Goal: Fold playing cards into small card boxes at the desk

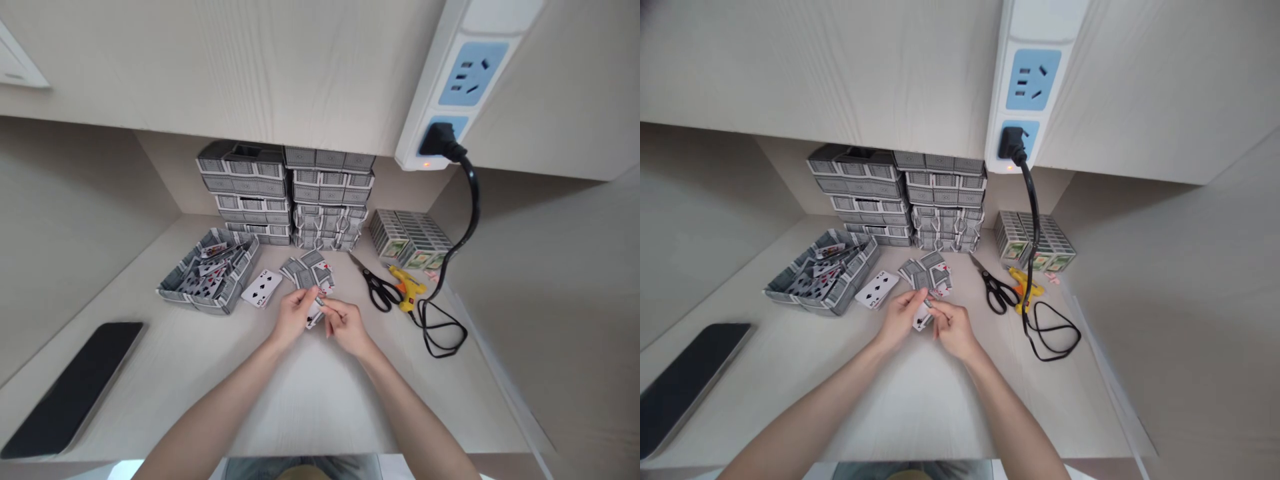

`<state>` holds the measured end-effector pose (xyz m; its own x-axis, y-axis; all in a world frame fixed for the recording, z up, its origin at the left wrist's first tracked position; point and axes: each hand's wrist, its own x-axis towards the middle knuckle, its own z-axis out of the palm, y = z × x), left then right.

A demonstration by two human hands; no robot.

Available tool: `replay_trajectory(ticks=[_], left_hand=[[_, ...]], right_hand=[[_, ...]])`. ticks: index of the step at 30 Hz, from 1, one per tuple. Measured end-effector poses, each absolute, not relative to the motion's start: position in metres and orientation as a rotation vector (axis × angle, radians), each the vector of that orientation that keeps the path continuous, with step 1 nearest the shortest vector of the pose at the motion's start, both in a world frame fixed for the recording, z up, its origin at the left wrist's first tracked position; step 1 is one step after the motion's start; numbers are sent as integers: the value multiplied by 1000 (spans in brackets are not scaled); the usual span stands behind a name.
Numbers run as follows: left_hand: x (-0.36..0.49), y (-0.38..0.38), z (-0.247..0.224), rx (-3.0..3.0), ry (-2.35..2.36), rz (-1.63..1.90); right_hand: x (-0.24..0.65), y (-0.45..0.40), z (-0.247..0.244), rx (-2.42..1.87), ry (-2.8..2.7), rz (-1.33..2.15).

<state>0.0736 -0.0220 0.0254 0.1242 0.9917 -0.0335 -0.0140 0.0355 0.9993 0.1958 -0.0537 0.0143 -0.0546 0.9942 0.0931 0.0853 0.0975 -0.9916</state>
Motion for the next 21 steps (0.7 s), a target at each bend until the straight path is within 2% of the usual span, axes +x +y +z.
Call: replay_trajectory(ticks=[13,21], left_hand=[[71,-16,31,943,1018,1017],[67,-11,25,887,1032,1043]], right_hand=[[204,-47,24,-1249,-1094,1074],[204,-42,16,-1260,-1175,1013]])
